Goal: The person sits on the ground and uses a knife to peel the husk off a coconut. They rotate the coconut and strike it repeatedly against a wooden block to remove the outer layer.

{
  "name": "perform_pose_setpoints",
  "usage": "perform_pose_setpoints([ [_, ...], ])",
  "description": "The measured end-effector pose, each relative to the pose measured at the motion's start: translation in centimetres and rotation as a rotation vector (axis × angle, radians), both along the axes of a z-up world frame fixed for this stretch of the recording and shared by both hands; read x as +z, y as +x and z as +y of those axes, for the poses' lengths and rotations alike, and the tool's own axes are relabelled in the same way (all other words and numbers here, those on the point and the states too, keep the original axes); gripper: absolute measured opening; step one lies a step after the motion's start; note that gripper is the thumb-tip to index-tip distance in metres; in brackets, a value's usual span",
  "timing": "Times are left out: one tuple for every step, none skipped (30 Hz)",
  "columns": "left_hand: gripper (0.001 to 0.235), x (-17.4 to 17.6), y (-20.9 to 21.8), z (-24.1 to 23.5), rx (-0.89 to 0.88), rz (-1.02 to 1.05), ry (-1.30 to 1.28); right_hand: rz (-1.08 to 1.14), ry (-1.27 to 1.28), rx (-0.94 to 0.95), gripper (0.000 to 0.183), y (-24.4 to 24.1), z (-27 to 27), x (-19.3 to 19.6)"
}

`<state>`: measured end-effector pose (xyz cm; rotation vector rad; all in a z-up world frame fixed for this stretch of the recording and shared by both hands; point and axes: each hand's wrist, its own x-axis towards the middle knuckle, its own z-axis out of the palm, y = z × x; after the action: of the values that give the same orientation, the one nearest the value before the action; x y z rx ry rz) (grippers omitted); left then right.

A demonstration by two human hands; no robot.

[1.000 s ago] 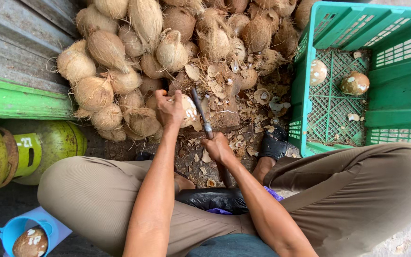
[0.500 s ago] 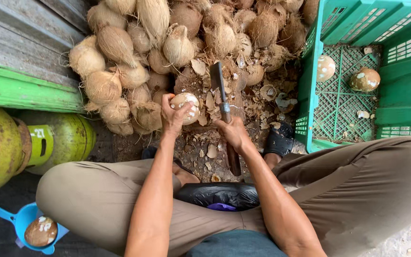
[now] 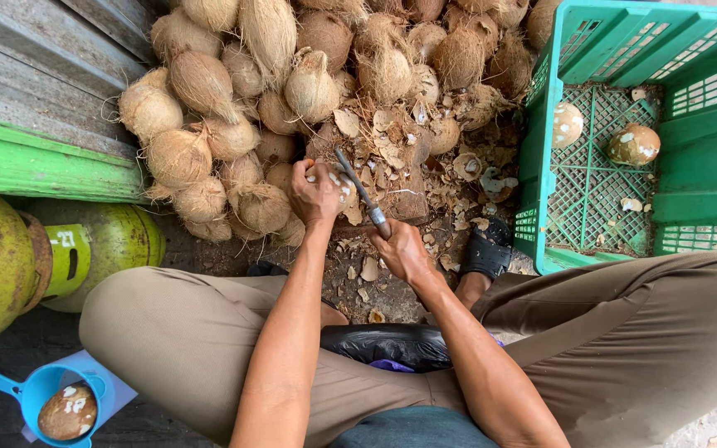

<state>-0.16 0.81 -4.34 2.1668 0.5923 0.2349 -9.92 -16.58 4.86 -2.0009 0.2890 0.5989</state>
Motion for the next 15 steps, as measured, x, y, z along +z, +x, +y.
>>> perform_pose_setpoints([
  [0.035,-0.1,0.4,0.0,-0.011,-0.003,0.010,-0.090,0.025,-0.009,0.027,0.2,-0.1,-0.2],
  [0.037,-0.3,0.1,0.0,-0.018,0.006,0.019,-0.168,0.049,-0.015,0.027,-0.3,-0.3,-0.4],
  [0.039,-0.4,-0.2,-0.2,-0.026,0.016,0.027,-0.246,0.072,-0.020,0.027,-0.7,-0.3,-0.7],
  [0.038,-0.3,-0.4,0.0,-0.013,0.036,0.033,-0.231,0.054,-0.027,0.030,-1.0,0.1,-0.9],
  [0.037,-0.1,-0.8,0.2,0.001,0.056,0.040,-0.217,0.035,-0.033,0.033,-1.3,0.5,-1.1],
  [0.036,0.3,-0.1,0.2,0.008,0.058,0.048,-0.221,0.016,-0.045,0.036,-0.7,0.8,-1.3],
  [0.036,0.8,0.4,0.1,0.011,0.062,-0.003,-0.101,0.042,-0.057,0.029,-0.2,0.9,-1.4],
  [0.036,1.3,0.0,-0.1,0.011,0.077,-0.055,0.030,0.066,-0.072,0.022,-0.2,0.8,-1.4],
  [0.037,1.8,-0.4,-0.4,0.011,0.092,-0.106,0.162,0.090,-0.087,0.016,-0.3,0.6,-1.4],
  [0.036,2.3,-0.5,-0.5,0.014,0.105,-0.102,0.153,0.083,-0.094,0.015,0.1,0.4,-1.3],
  [0.035,2.8,-0.3,-0.6,0.017,0.117,-0.098,0.145,0.075,-0.100,0.014,0.5,0.1,-1.2],
  [0.034,3.1,0.0,-0.7,0.029,0.124,-0.095,0.133,0.066,-0.097,0.014,0.9,-0.3,-1.2],
  [0.032,3.4,0.6,-0.8,0.074,0.127,-0.085,0.079,0.095,-0.110,0.020,1.6,-0.4,-1.4],
  [0.030,3.3,-0.1,-1.3,0.107,0.163,-0.080,0.056,0.114,-0.139,0.028,0.5,-0.8,-1.6],
  [0.028,3.2,-0.9,-1.8,0.140,0.200,-0.073,0.033,0.132,-0.168,0.035,-0.7,-1.1,-1.6],
])
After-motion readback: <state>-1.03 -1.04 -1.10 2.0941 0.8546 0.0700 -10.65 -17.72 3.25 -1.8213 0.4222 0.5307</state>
